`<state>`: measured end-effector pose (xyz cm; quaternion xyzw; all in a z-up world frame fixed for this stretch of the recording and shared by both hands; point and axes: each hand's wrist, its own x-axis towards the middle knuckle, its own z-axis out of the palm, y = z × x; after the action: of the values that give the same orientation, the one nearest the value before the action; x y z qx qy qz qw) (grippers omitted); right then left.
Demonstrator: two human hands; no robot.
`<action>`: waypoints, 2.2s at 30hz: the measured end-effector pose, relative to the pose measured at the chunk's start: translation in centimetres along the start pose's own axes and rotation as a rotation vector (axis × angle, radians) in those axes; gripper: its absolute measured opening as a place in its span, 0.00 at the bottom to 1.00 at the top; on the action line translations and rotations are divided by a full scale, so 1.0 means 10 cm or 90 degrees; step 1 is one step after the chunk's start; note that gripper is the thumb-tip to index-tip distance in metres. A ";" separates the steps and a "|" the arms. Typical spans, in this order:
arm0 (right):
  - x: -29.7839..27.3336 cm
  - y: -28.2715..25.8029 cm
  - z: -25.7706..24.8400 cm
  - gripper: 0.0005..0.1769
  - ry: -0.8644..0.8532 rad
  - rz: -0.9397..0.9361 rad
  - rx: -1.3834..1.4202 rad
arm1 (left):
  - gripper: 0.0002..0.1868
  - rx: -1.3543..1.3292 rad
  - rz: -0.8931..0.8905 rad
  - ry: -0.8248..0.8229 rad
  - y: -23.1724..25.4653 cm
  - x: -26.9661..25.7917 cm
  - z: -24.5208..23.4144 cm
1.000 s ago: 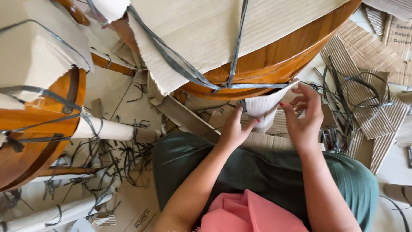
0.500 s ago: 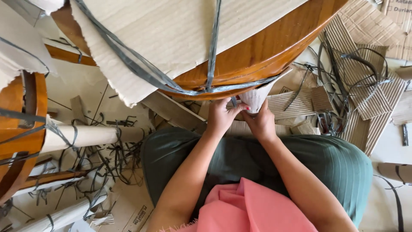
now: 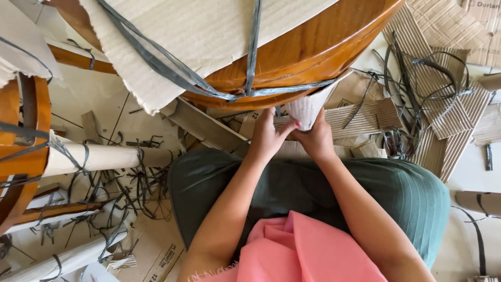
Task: Wrapping wooden chair legs with corrugated cardboard and securing them with plastic straps for protection.
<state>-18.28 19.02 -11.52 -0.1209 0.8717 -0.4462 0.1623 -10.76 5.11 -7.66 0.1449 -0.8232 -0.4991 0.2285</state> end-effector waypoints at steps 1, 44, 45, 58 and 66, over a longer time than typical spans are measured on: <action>-0.02 -0.10 -0.09 0.48 0.003 -0.002 0.001 | 0.46 0.000 0.004 0.000 0.18 -0.03 -0.10; 0.26 0.31 1.28 0.10 -0.057 -0.424 -0.082 | 0.31 0.334 -0.212 -0.689 0.09 -0.48 -0.48; 0.17 0.32 1.13 0.07 -0.042 -0.475 -0.063 | 0.31 0.346 -0.205 -0.708 0.08 -0.51 -0.43; 0.62 0.26 2.02 0.20 -0.167 -0.350 -0.226 | 0.31 0.384 -0.189 -0.655 0.39 -0.59 -0.77; 0.86 0.37 2.08 0.08 -0.146 -0.099 -0.171 | 0.34 0.208 -0.361 0.228 -0.48 0.10 -1.73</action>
<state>-18.32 2.73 -27.44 -0.2585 0.8874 -0.3200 0.2079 -2.57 -10.60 -4.86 0.4869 -0.7659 -0.3716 0.1955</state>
